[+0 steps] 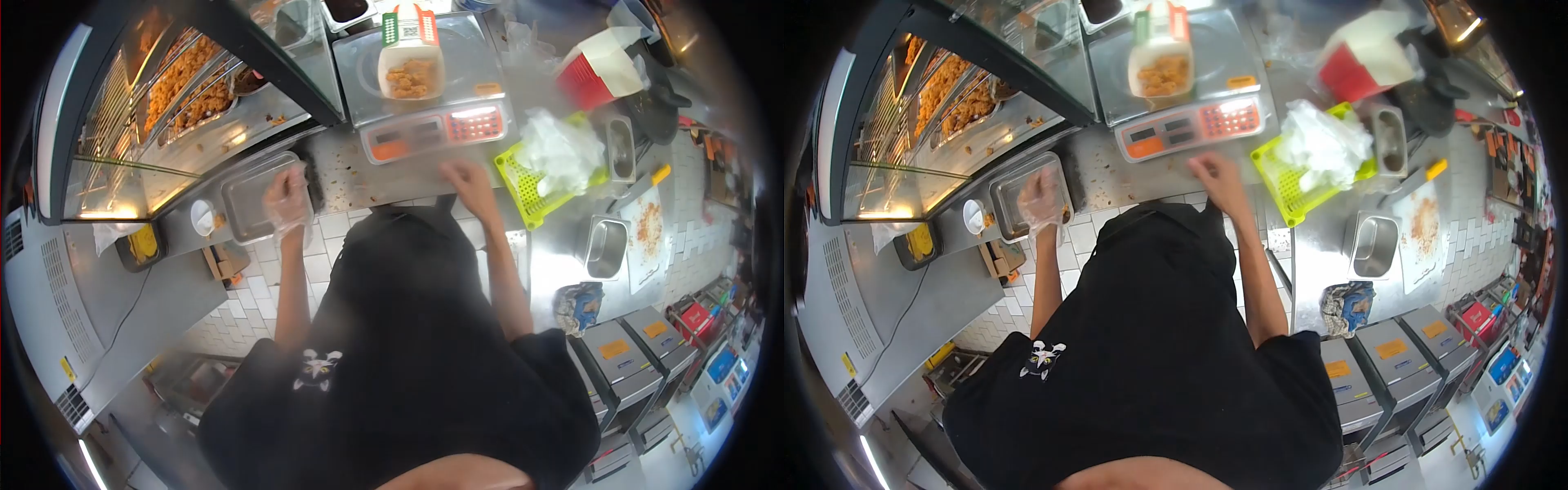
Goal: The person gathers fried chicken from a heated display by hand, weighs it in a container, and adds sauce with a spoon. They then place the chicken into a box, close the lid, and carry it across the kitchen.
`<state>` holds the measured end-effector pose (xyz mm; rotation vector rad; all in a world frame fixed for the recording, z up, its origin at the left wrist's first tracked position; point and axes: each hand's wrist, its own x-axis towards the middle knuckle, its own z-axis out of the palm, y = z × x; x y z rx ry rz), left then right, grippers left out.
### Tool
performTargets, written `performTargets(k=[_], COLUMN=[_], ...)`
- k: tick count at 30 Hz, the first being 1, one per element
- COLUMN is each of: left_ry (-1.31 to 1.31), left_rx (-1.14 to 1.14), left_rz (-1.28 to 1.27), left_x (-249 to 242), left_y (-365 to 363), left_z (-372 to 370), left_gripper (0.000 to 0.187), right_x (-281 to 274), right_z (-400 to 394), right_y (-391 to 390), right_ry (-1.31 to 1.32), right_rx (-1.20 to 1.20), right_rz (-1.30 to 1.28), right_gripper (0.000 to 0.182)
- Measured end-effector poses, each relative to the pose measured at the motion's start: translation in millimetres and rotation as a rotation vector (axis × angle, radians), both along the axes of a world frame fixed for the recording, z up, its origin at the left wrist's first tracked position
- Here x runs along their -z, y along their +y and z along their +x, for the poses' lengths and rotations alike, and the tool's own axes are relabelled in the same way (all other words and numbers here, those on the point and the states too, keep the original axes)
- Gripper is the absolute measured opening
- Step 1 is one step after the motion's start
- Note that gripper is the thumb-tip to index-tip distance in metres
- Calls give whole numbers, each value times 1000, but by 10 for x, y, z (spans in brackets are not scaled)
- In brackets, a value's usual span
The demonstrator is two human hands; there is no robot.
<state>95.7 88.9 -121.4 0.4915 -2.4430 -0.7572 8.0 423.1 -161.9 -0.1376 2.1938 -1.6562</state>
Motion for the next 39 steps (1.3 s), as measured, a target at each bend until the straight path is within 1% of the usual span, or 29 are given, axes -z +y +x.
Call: performTargets(k=[1,2,4,5,7,9,10,11,12,13,15,16,17,18,19,20,21,23,24,25,27,28,29,31,33,35,37,39], left_ry=[-73,-65,-96,-89,-16,51,92,31,50,63,60,79,80,81,91,102,112,108,102,98,132,123,109,145,173,107,89,72], left_rx=[-225,-232,-389,-397,-500,-507,-502,-534,-567,-572,-529,-545,-497,-446,-457,-474,-490,-497,-500,-507,-553,-554,-555,-569,-576,-570,-577,-601], left_rz=[161,160,390,390,540,569,601,568,685,708,775,782,781,778,783,798,814,859,852,846,885,846,809,815,823,856,818,783], left_x=[37,90,138,75,-88,36,117,188,147,249,376,430,489,524,503,493,487,560,579,612,680,717,749,766,746,672,704,773], left_y=[-94,-249,-524,-543,-554,-721,-826,-923,-930,-1036,-1202,-1290,-1368,-1451,-1510,-1575,-1627,-1778,-1831,-1856,-1909,-1952,-1972,-1996,-1999,-2000,-1999,-1998], left_z=[148,278,571,672,884,1176,1355,1491,1560,1674,1898,2005,2094,2155,2214,2245,2264,2359,2381,2391,2410,2405,2416,2402,2357,2313,2318,2358], left_gripper=[23,23,28,28,32,34,36,36,35,34,31,31,29,28,28,26,25,26,25,25,24,23,22,23,23,24,24,24], right_x=[-62,-108,-176,-195,-242,-303,-285,-251,-251,-295,-292,-249,-187,-185,-161,-142,-251,-580,-590,-585,-602,-624,-623,-586,-561,-547,-582,-496], right_z=[-76,-129,-145,-141,-98,-15,30,46,68,94,131,128,121,78,50,18,60,205,230,227,227,242,270,291,283,291,240,66], right_y=[-198,-474,-1154,-1530,-2324,-3146,-3544,-3963,-4345,-4648,-5118,-5337,-5504,-5585,-5649,-5730,-5742,-5703,-5791,-5829,-5808,-5780,-5764,-5739,-5699,-5578,-5413,-5090], right_ry=[-13,35,78,79,147,305,319,445,567,581,507,278,280,253,224,307,313,307,474,479,446,514,516,573,535,490,586,534], right_rx=[-168,-282,-494,-594,-717,-645,-678,-575,-468,-499,-436,-476,-502,-478,-448,-461,-472,-293,-209,-233,-200,-182,-205,-101,-113,-118,-54,-76], right_rz=[-18,-96,-237,-300,-411,-393,-412,-425,-443,-463,-587,-737,-734,-685,-634,-582,-576,-504,-473,-472,-371,-392,-397,-432,-439,-443,-410,-281], right_gripper=[27,28,30,30,30,35,35,37,40,40,41,39,39,38,37,35,35,36,35,35,31,28,28,24,21,19,16,16])
